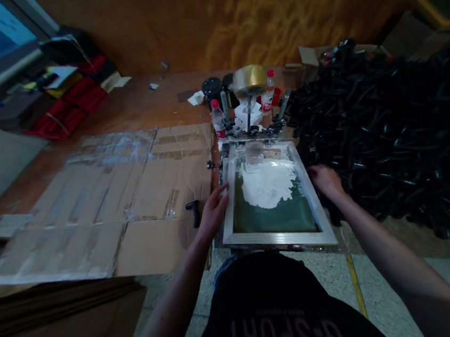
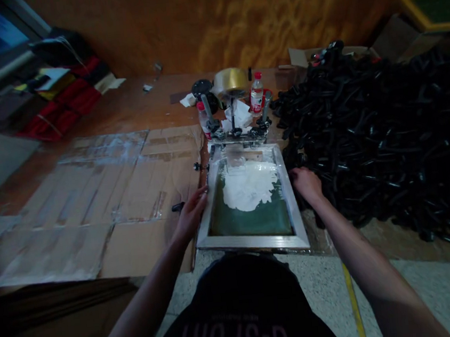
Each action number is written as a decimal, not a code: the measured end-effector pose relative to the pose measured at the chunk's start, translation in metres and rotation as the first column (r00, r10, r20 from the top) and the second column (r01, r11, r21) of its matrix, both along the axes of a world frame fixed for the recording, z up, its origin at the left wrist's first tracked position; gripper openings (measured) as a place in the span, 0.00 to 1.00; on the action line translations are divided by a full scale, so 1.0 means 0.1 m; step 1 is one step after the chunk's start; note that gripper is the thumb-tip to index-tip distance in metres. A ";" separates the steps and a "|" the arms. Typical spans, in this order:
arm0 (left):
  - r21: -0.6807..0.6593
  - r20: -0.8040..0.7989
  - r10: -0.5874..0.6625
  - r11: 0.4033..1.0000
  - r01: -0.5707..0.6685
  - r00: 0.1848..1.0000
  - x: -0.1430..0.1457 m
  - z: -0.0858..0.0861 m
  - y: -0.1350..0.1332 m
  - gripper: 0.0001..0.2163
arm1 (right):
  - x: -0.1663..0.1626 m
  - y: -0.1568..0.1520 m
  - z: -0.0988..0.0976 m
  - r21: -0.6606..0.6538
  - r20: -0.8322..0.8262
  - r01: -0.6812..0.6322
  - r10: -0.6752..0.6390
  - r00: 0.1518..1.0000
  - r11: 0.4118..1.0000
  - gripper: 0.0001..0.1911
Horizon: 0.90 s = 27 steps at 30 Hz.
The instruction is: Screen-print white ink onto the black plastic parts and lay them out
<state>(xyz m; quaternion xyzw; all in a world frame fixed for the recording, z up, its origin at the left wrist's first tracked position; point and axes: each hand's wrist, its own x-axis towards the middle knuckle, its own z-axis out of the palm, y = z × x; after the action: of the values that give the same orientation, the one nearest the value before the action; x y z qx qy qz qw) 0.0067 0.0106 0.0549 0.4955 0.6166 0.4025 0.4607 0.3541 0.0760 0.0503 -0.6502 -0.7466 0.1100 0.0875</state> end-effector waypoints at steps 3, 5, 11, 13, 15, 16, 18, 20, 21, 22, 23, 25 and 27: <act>-0.097 -0.066 -0.019 0.995 0.012 0.998 0.04 -0.35 -0.05 0.28 | -0.29 0.29 0.18 0.188 -0.041 0.026 -0.018 0.999 0.982 0.27; -0.131 -0.127 -0.028 0.991 0.012 0.992 0.06 -0.50 -0.03 0.29 | -0.69 0.46 0.28 0.272 -0.030 -0.119 0.132 0.991 0.955 0.37; -0.158 -0.164 -0.090 0.985 0.064 0.982 0.01 -0.70 0.02 0.27 | -1.33 0.34 0.19 -0.057 0.100 -0.355 0.360 0.928 0.933 0.13; -0.158 -0.162 -0.097 0.985 0.071 0.982 0.00 -0.72 0.01 0.27 | -1.25 0.12 0.11 -0.078 0.123 -0.471 0.477 0.870 0.879 0.10; -0.152 -0.171 -0.085 0.987 0.059 0.982 0.00 -0.74 0.01 0.27 | -1.12 -0.07 0.09 -0.068 0.118 -0.611 0.615 0.780 0.788 0.11; -0.149 -0.177 -0.078 0.988 0.052 0.981 0.00 -0.74 0.01 0.27 | -1.07 -0.12 0.10 -0.070 0.098 -0.668 0.672 0.734 0.741 0.11; -0.147 -0.182 -0.071 0.988 0.044 0.981 0.00 -0.74 0.01 0.27 | -1.02 -0.13 0.15 -0.086 0.044 -0.717 0.722 0.691 0.692 0.08; -0.153 -0.168 -0.064 0.988 0.038 0.984 0.01 -0.73 0.01 0.27 | -1.04 -0.10 0.17 -0.057 0.017 -0.675 0.677 0.736 0.736 0.06; -0.156 -0.155 -0.057 0.987 0.033 0.986 0.01 -0.74 0.01 0.27 | -1.06 -0.09 0.15 -0.021 0.022 -0.638 0.638 0.770 0.770 0.06; -0.159 -0.137 -0.049 0.987 0.027 0.989 0.01 -0.74 0.01 0.27 | -1.08 -0.10 0.12 0.024 0.033 -0.605 0.604 0.796 0.796 0.07; -0.161 -0.118 -0.042 0.987 0.023 0.992 0.01 -0.75 0.01 0.27 | -1.09 -0.13 0.07 0.068 0.044 -0.588 0.586 0.809 0.806 0.09; -0.156 -0.085 -0.030 0.988 0.016 0.996 0.01 -0.77 0.01 0.28 | -1.08 -0.24 -0.04 0.122 0.051 -0.608 0.607 0.793 0.785 0.13; -0.151 -0.069 -0.021 0.988 0.010 0.997 0.01 -0.77 0.01 0.28 | -1.05 -0.35 -0.09 0.112 0.039 -0.659 0.659 0.751 0.744 0.14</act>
<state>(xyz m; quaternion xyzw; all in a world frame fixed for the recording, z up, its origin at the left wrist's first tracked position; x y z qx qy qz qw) 0.0079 0.0118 -0.0224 0.4778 0.6574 0.3334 0.4779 0.2490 0.0412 0.0413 -0.3385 -0.9330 0.0904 0.0826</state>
